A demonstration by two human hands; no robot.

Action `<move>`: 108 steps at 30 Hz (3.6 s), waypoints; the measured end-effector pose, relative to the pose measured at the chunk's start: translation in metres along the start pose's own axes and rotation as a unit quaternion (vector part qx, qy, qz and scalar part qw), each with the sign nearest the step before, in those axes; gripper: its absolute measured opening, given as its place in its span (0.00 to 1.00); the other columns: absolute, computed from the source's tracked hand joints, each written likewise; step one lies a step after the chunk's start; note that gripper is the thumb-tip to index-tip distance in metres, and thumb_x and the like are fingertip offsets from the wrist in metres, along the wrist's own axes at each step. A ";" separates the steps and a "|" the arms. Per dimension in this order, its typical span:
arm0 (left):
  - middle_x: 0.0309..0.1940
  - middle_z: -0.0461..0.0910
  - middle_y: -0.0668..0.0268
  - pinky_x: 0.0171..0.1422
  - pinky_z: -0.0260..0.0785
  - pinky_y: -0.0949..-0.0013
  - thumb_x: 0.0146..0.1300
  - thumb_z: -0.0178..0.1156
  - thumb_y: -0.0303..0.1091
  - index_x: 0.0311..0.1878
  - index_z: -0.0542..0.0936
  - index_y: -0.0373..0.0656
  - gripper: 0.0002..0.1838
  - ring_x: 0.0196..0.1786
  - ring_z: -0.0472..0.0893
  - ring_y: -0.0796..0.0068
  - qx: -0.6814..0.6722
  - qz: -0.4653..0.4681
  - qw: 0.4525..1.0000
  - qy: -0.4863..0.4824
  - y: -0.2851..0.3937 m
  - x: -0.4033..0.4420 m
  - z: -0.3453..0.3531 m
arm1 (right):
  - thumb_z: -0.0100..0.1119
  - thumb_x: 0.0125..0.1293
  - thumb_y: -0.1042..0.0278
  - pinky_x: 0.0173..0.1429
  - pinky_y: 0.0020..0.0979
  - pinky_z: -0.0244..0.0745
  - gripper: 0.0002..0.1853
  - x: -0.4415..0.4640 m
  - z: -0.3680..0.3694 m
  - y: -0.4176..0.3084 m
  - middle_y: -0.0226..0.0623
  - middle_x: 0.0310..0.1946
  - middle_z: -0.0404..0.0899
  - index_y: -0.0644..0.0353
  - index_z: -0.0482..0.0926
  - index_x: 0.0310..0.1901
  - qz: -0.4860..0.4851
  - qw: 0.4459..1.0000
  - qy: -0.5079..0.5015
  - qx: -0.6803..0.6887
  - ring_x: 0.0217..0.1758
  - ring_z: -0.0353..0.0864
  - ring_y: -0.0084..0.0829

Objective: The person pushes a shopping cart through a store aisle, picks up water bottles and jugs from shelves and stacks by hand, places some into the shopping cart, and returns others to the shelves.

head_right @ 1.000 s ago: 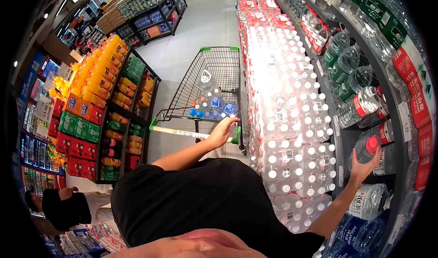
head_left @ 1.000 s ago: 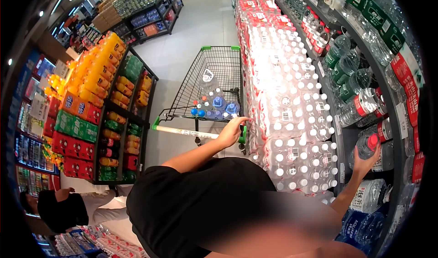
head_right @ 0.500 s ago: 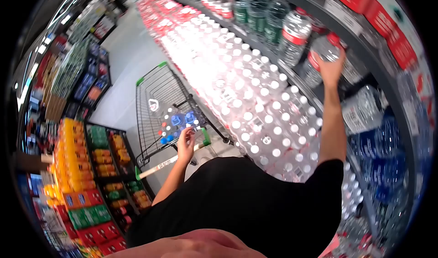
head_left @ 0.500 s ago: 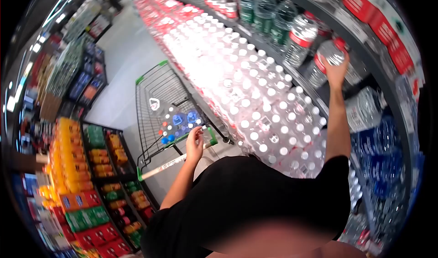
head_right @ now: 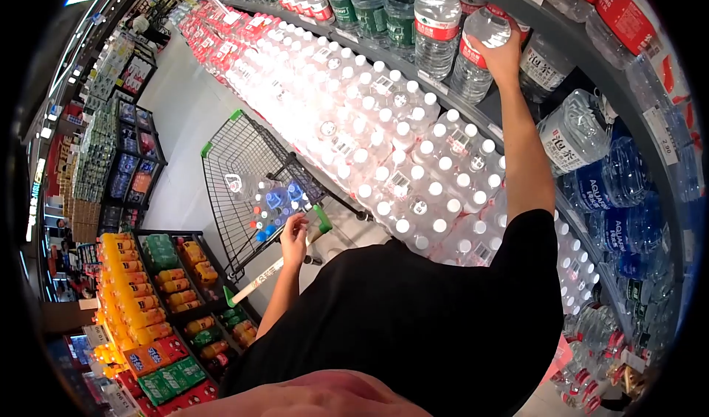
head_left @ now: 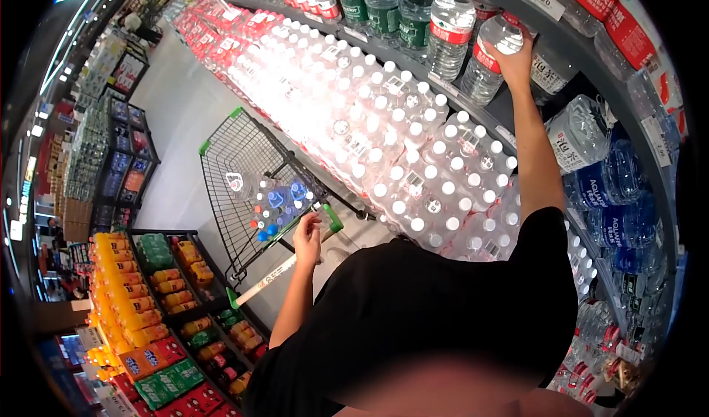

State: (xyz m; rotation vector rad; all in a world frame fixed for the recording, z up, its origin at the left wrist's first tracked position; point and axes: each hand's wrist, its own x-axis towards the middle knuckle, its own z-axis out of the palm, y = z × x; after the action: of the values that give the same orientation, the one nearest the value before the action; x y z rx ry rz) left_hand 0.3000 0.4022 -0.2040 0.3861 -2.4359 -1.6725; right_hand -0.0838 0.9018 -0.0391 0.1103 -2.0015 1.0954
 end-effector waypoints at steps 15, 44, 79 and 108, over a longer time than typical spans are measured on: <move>0.38 0.77 0.64 0.42 0.70 0.71 0.54 0.52 0.16 0.56 0.77 0.42 0.24 0.34 0.74 0.75 0.027 -0.015 0.999 0.018 -0.004 -0.027 -0.018 | 0.78 0.50 0.73 0.63 0.36 0.72 0.32 0.016 0.005 0.008 0.44 0.55 0.79 0.70 0.75 0.57 -0.094 0.990 -0.067 0.085 0.55 0.79 0.35; 0.47 0.82 0.48 0.56 0.72 0.50 0.70 0.48 0.55 0.53 0.80 0.43 0.25 0.51 0.81 0.44 0.334 -0.156 0.917 -0.156 -0.228 0.026 -0.265 | 0.68 0.59 0.54 0.74 0.51 0.55 0.33 -0.489 0.154 -0.295 0.55 0.70 0.61 0.63 0.71 0.62 -0.089 0.828 -0.554 0.004 0.72 0.57 0.57; 0.28 0.80 0.65 0.31 0.63 0.70 0.72 0.49 0.51 0.39 0.80 0.37 0.23 0.26 0.74 0.76 0.096 -0.335 0.894 -0.281 -0.256 -0.102 -0.280 | 0.64 0.59 0.42 0.62 0.45 0.56 0.21 -0.605 0.029 -0.324 0.31 0.36 0.76 0.53 0.82 0.36 -0.167 0.813 -0.558 -0.023 0.49 0.73 0.35; 0.32 0.85 0.53 0.46 0.72 0.52 0.63 0.53 0.53 0.32 0.85 0.38 0.25 0.38 0.83 0.53 0.221 -0.237 0.914 -0.244 -0.254 -0.156 -0.272 | 0.65 0.54 0.46 0.65 0.53 0.56 0.18 -0.661 0.019 -0.277 0.28 0.46 0.79 0.48 0.82 0.42 -0.315 0.777 -0.545 -0.031 0.58 0.74 0.37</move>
State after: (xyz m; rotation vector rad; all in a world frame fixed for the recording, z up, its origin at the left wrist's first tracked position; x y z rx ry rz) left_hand 0.5544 0.1199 -0.3405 0.7489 -3.3317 -1.4828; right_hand 0.4545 0.5239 -0.3251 1.5753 -2.6086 0.4923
